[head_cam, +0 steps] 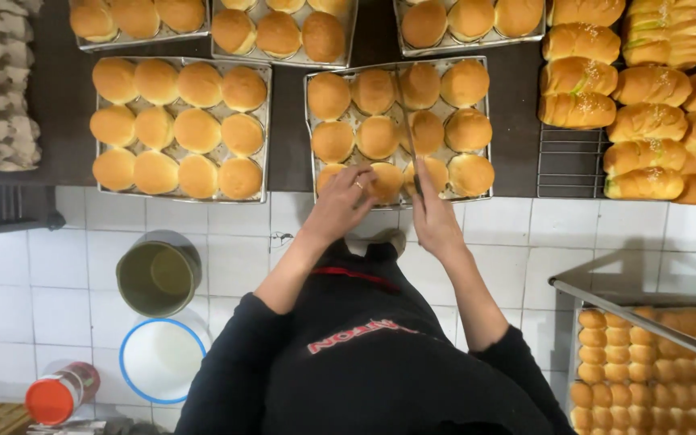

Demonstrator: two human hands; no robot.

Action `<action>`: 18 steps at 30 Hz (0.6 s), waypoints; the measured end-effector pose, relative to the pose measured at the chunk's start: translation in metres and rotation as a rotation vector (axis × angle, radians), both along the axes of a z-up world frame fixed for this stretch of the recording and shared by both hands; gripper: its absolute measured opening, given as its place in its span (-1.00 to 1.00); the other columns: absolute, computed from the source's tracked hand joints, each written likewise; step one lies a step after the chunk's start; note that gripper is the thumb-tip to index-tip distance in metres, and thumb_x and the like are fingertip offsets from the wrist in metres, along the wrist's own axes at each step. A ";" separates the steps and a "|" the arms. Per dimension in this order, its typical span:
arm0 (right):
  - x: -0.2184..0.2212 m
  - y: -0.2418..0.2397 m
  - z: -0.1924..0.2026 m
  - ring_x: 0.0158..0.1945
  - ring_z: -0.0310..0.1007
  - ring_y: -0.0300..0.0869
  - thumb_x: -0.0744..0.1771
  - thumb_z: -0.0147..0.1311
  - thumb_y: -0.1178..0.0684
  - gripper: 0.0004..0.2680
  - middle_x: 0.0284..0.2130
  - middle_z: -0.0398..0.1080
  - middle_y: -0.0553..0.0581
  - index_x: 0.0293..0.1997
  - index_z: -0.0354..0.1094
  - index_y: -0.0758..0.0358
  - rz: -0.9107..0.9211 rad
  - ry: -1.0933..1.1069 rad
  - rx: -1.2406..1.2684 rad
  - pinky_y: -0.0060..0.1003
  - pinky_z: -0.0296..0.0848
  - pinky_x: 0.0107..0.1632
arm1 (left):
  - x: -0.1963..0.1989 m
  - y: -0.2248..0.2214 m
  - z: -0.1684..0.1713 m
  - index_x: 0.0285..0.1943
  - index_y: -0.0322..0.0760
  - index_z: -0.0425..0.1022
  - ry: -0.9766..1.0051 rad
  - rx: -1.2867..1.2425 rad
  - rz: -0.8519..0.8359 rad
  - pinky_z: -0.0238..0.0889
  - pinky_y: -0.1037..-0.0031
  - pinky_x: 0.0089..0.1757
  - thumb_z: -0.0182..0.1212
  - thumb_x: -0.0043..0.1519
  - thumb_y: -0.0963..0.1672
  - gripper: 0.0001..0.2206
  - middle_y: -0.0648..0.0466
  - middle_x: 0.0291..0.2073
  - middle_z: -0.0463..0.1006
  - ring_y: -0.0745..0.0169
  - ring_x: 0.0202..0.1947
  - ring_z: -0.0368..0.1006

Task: Slicing rows of baked buns in trays using a long knife

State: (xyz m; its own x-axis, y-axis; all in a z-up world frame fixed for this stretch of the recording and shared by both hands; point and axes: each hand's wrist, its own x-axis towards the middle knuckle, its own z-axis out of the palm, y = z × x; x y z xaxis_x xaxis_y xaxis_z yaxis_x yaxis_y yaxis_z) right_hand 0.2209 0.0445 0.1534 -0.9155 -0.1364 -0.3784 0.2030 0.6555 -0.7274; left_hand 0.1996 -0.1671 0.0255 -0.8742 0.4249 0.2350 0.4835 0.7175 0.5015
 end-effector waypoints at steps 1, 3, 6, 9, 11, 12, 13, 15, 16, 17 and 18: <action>-0.006 -0.005 -0.010 0.19 0.32 0.47 0.41 -0.33 0.05 -0.53 0.32 0.19 0.50 0.59 -0.22 -0.05 -0.005 -0.003 0.010 0.32 0.25 0.27 | -0.002 -0.002 0.003 0.20 -0.12 0.46 -0.003 0.010 -0.005 0.31 0.31 0.04 0.39 0.14 -0.03 -0.56 0.04 0.13 0.46 0.06 0.23 0.39; -0.018 -0.016 -0.031 0.26 0.27 0.41 0.43 -0.30 0.02 -0.53 0.36 0.18 0.37 0.59 -0.25 -0.21 -0.023 0.016 0.039 0.25 0.23 0.32 | -0.007 -0.010 0.008 0.20 -0.12 0.45 -0.006 0.052 -0.038 0.32 0.30 0.01 0.37 0.14 -0.06 -0.58 0.04 0.11 0.46 0.05 0.20 0.40; -0.022 -0.032 -0.034 0.26 0.27 0.43 0.43 -0.32 0.02 -0.55 0.34 0.20 0.42 0.59 -0.21 -0.15 -0.024 0.029 0.059 0.29 0.24 0.30 | -0.015 -0.017 -0.009 0.19 -0.12 0.45 0.012 0.041 -0.094 0.28 0.27 0.04 0.37 0.14 -0.02 -0.56 0.06 0.12 0.46 0.04 0.17 0.42; 0.019 -0.038 -0.013 0.24 0.28 0.44 0.42 -0.28 0.08 -0.52 0.27 0.24 0.53 0.60 -0.25 -0.12 -0.042 -0.089 0.134 0.35 0.23 0.29 | -0.022 -0.019 -0.028 0.21 -0.12 0.45 0.053 0.019 -0.169 0.24 0.23 0.10 0.39 0.13 0.01 -0.52 0.05 0.13 0.46 0.05 0.20 0.40; 0.079 -0.030 -0.011 0.23 0.30 0.42 0.42 -0.29 0.06 -0.52 0.23 0.29 0.51 0.59 -0.23 -0.17 -0.083 -0.183 0.179 0.32 0.28 0.28 | -0.031 -0.022 -0.028 0.19 -0.13 0.45 0.039 0.043 -0.194 0.25 0.22 0.08 0.39 0.13 -0.01 -0.55 0.04 0.12 0.46 0.04 0.18 0.41; 0.109 -0.026 -0.009 0.22 0.33 0.40 0.42 -0.30 0.04 -0.53 0.20 0.33 0.50 0.59 -0.22 -0.21 -0.113 -0.273 0.212 0.29 0.32 0.27 | -0.034 -0.023 -0.028 0.16 -0.14 0.45 0.028 0.054 -0.207 0.27 0.21 0.05 0.39 0.13 -0.02 -0.57 0.04 0.11 0.45 0.03 0.16 0.42; 0.131 -0.018 0.004 0.22 0.33 0.40 0.42 -0.30 0.04 -0.53 0.20 0.33 0.50 0.59 -0.22 -0.21 -0.115 -0.285 0.219 0.29 0.32 0.27 | -0.036 -0.026 -0.024 0.16 -0.14 0.45 0.017 0.063 -0.209 0.27 0.21 0.05 0.39 0.13 -0.02 -0.57 0.04 0.11 0.45 0.03 0.16 0.42; 0.172 -0.004 0.029 -0.26 0.61 -0.13 0.31 -0.01 -0.14 -0.31 -0.36 0.56 0.15 0.60 -0.43 -0.46 -0.196 -0.565 0.191 -0.29 0.41 0.03 | -0.045 -0.032 -0.013 0.15 -0.17 0.42 -0.118 0.092 -0.279 0.23 0.12 0.01 0.29 0.20 -0.13 -0.67 -0.05 0.22 0.39 -0.08 0.17 0.36; 0.175 0.002 0.039 -0.26 0.61 -0.13 0.31 -0.01 -0.14 -0.31 -0.36 0.56 0.15 0.60 -0.43 -0.46 -0.198 -0.564 0.194 -0.29 0.41 0.03 | -0.047 -0.034 -0.011 0.15 -0.17 0.42 -0.117 0.096 -0.280 0.23 0.12 0.01 0.29 0.20 -0.13 -0.67 -0.05 0.22 0.39 -0.08 0.17 0.36; 0.176 0.007 0.047 -0.40 0.41 -0.15 0.35 -0.06 -0.04 -0.41 -0.48 0.44 0.14 0.59 -0.27 -0.44 -0.263 -0.555 0.167 -0.35 0.31 -0.09 | -0.051 -0.037 -0.008 0.17 -0.20 0.39 -0.079 0.159 -0.290 0.27 0.13 -0.02 0.25 0.25 -0.13 -0.68 -0.10 0.23 0.36 -0.13 0.15 0.39; 0.177 0.013 0.056 -0.55 0.20 -0.17 0.39 -0.11 0.06 -0.47 -0.59 0.32 0.12 0.57 -0.10 -0.42 -0.327 -0.546 0.140 -0.42 0.20 -0.20 | -0.055 -0.040 -0.005 0.19 -0.22 0.35 -0.042 0.223 -0.300 0.31 0.13 -0.04 0.22 0.30 -0.14 -0.70 -0.14 0.25 0.34 -0.19 0.13 0.41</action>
